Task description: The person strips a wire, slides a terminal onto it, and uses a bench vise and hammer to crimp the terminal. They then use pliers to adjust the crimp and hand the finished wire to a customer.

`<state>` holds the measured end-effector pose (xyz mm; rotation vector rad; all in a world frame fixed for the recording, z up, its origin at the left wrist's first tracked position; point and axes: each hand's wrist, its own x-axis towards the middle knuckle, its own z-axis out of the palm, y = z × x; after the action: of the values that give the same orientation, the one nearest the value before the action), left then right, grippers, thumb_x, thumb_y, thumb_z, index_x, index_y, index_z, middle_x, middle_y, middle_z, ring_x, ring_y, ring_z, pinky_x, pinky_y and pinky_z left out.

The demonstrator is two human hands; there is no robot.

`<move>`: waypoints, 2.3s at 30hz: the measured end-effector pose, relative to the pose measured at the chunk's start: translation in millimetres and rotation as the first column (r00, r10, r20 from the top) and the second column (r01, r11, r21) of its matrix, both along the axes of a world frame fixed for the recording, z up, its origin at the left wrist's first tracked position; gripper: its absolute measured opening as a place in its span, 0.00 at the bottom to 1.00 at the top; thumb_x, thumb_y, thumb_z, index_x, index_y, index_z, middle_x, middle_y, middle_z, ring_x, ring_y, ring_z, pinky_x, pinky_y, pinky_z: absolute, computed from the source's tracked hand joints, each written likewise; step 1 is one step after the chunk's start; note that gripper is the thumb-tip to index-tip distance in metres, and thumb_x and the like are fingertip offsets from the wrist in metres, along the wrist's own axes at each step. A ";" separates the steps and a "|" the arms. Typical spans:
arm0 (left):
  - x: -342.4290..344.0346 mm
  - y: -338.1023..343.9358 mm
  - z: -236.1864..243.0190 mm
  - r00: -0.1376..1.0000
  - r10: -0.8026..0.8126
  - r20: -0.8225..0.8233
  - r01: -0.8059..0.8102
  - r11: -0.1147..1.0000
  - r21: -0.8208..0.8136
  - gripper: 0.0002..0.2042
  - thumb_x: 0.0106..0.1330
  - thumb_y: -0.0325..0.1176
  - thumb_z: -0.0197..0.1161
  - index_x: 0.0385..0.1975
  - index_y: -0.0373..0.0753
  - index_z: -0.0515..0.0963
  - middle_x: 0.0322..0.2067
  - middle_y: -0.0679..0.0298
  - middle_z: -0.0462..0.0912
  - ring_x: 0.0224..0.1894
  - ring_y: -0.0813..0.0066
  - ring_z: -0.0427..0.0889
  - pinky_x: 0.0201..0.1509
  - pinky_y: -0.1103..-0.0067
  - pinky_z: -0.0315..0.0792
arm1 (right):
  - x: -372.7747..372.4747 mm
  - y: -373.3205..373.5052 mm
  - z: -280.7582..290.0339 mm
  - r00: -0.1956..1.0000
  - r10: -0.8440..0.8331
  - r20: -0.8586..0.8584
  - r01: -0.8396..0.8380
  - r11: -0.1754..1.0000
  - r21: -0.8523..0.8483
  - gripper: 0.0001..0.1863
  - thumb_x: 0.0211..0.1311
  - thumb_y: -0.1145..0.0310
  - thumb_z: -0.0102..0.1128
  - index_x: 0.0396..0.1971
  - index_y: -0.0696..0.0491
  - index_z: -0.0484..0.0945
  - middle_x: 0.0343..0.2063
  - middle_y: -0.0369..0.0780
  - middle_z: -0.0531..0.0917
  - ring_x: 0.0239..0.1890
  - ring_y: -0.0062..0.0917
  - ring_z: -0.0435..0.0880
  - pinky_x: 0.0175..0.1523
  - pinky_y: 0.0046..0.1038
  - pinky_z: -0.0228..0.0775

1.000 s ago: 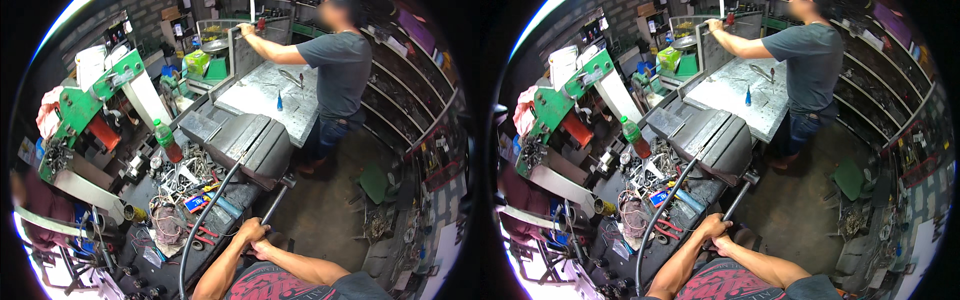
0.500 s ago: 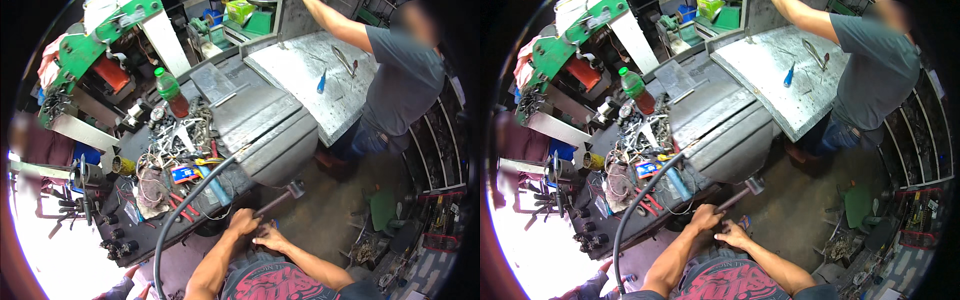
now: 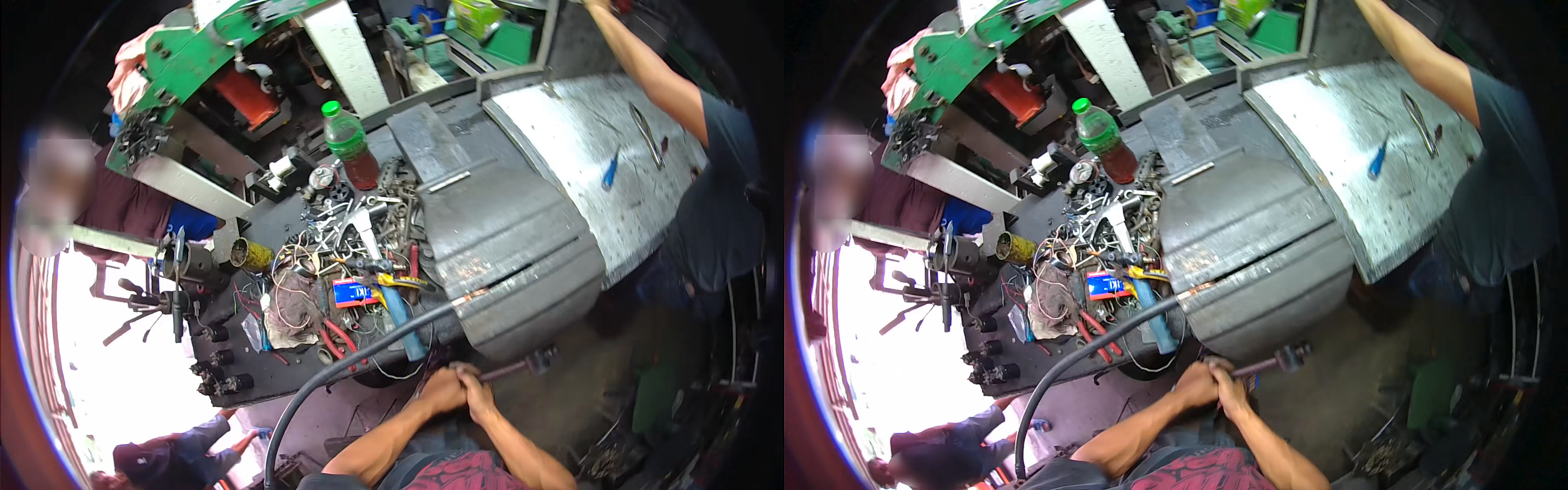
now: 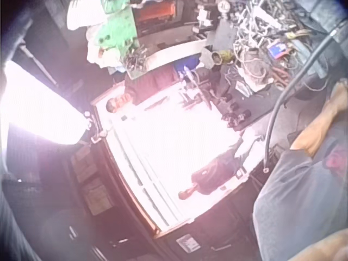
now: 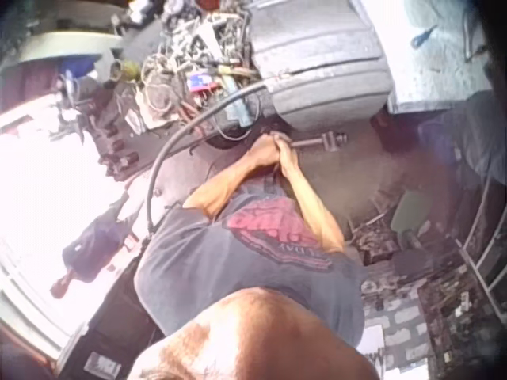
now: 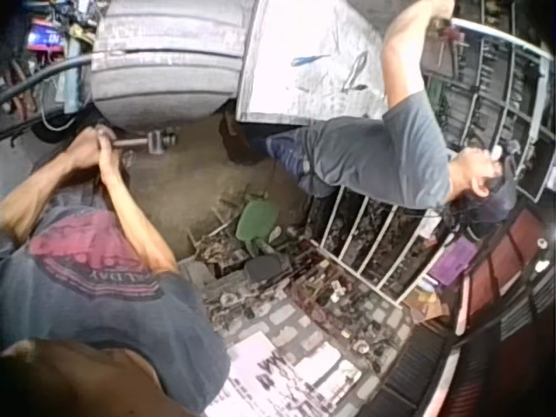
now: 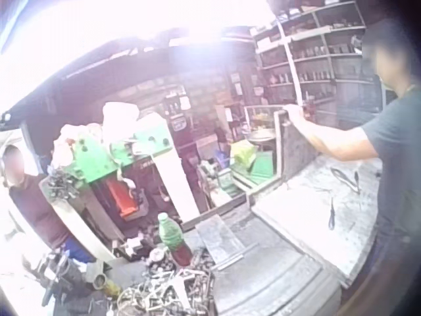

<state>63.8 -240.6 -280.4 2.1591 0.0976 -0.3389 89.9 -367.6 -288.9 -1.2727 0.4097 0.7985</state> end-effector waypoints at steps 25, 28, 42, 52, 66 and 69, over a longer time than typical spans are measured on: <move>40.2 -53.8 -28.9 0.970 0.090 -0.228 -0.055 0.986 0.154 0.37 0.63 0.38 0.71 0.70 0.30 0.64 0.62 0.39 0.74 0.66 0.37 0.74 0.66 0.55 0.74 | 55.8 -88.3 -79.2 0.722 0.384 0.575 0.042 0.805 -0.591 0.23 0.72 0.52 0.63 0.49 0.59 0.85 0.41 0.52 0.90 0.44 0.43 0.91 0.56 0.43 0.81; 12.3 -1.6 94.4 0.891 -0.273 -0.363 0.255 0.962 -0.097 0.20 0.72 0.41 0.64 0.56 0.35 0.82 0.42 0.42 0.88 0.50 0.44 0.87 0.59 0.59 0.77 | 24.6 -70.0 -112.5 0.873 -0.335 -0.355 0.194 0.906 -0.376 0.19 0.75 0.55 0.52 0.52 0.53 0.80 0.42 0.50 0.88 0.51 0.53 0.86 0.61 0.59 0.78; 97.5 50.2 288.1 0.842 0.219 0.493 -0.404 0.862 0.306 0.11 0.68 0.32 0.71 0.46 0.35 0.85 0.38 0.48 0.88 0.42 0.49 0.88 0.49 0.66 0.79 | 166.2 -103.0 -154.8 0.581 -0.671 -0.461 0.798 0.582 0.158 0.14 0.68 0.54 0.57 0.37 0.49 0.80 0.29 0.37 0.82 0.28 0.30 0.80 0.36 0.39 0.78; 100.9 57.4 271.8 0.828 0.194 0.526 -0.379 0.885 0.270 0.13 0.65 0.23 0.71 0.48 0.31 0.85 0.39 0.48 0.89 0.43 0.54 0.90 0.52 0.70 0.79 | 256.9 -170.4 105.7 0.119 -0.888 0.444 0.915 0.272 0.299 0.05 0.70 0.69 0.67 0.36 0.55 0.83 0.23 0.30 0.75 0.24 0.16 0.73 0.31 0.20 0.61; 79.6 96.1 312.6 0.848 0.090 0.523 -0.313 0.881 0.355 0.14 0.71 0.34 0.68 0.50 0.33 0.86 0.39 0.45 0.89 0.41 0.48 0.89 0.47 0.63 0.80 | -5.6 13.4 137.8 -0.311 0.742 0.594 -0.136 0.584 -0.800 0.18 0.55 0.66 0.68 0.47 0.51 0.84 0.44 0.41 0.82 0.50 0.37 0.82 0.50 0.44 0.74; 32.0 119.5 341.2 0.837 0.369 0.404 -0.463 0.871 0.163 0.13 0.75 0.29 0.64 0.54 0.30 0.83 0.33 0.61 0.87 0.38 0.80 0.80 0.46 0.77 0.76 | -1.1 9.1 103.9 0.048 0.719 0.693 -0.347 0.663 -0.663 0.10 0.59 0.71 0.68 0.41 0.53 0.85 0.41 0.43 0.82 0.46 0.42 0.83 0.51 0.46 0.75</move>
<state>95.8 -121.1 60.8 2.3399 0.4210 0.3492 88.8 -358.5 -185.0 -2.0353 -1.1219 0.4133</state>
